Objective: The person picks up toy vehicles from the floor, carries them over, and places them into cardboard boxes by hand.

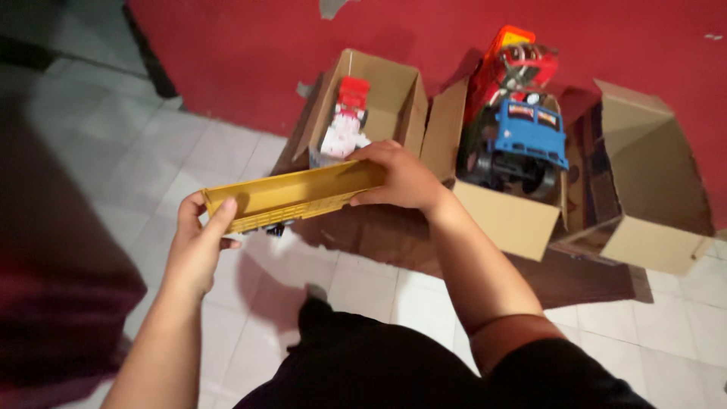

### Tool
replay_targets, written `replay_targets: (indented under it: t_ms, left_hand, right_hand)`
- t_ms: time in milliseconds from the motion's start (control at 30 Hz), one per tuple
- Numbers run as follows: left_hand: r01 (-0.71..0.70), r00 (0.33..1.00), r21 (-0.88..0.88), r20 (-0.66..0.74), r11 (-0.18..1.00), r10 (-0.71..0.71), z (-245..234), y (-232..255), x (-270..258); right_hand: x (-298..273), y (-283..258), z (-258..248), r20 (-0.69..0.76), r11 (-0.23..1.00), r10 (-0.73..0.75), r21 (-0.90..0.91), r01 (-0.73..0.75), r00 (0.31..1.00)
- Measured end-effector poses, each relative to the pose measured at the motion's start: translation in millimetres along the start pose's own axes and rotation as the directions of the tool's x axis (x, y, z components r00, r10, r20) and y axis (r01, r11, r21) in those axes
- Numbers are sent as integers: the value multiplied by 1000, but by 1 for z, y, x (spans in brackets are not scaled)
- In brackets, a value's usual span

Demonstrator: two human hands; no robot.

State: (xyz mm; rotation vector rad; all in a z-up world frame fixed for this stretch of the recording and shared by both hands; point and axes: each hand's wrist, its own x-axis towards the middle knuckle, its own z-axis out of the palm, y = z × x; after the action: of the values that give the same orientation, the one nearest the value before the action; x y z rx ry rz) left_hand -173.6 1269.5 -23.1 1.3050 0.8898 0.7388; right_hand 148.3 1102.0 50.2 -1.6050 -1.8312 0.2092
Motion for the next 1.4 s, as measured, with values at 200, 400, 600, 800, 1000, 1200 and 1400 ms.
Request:
replay_targets:
  t_ms: [200,400,600,800,1000,1200,1400]
  left_hand:
    - [-133,965,88,240,987,109,-2,51,135]
    - [-103,941,50,328,993,81,23,78,250]
    - [14,897,-66,442,998,16,37,57,341]
    - [49,792,49,607,998,-69,58,45,438]
    - [49,587,94,803,994,-104,87,60,511]
    - [71,413,177,891,982,-191,143,52,556]
    - [17,321,191,929,981,-186,217,20,540]
  right_hand:
    - [83,101,7,-130,977,159,165,-137,979]
    - [147,180,1,-266,884,398,366,-290,878]
    - [172,231,26,-364,672,636,695,-256,680]
    - [171,244,43,-583,735,668,612,-291,462]
    - [175,206,60,-469,478,878,872,-105,97]
    - [165,152,81,-423,266,881,812,-519,-211]
    - [133,114,82,-423,248,889,769,-590,-178]
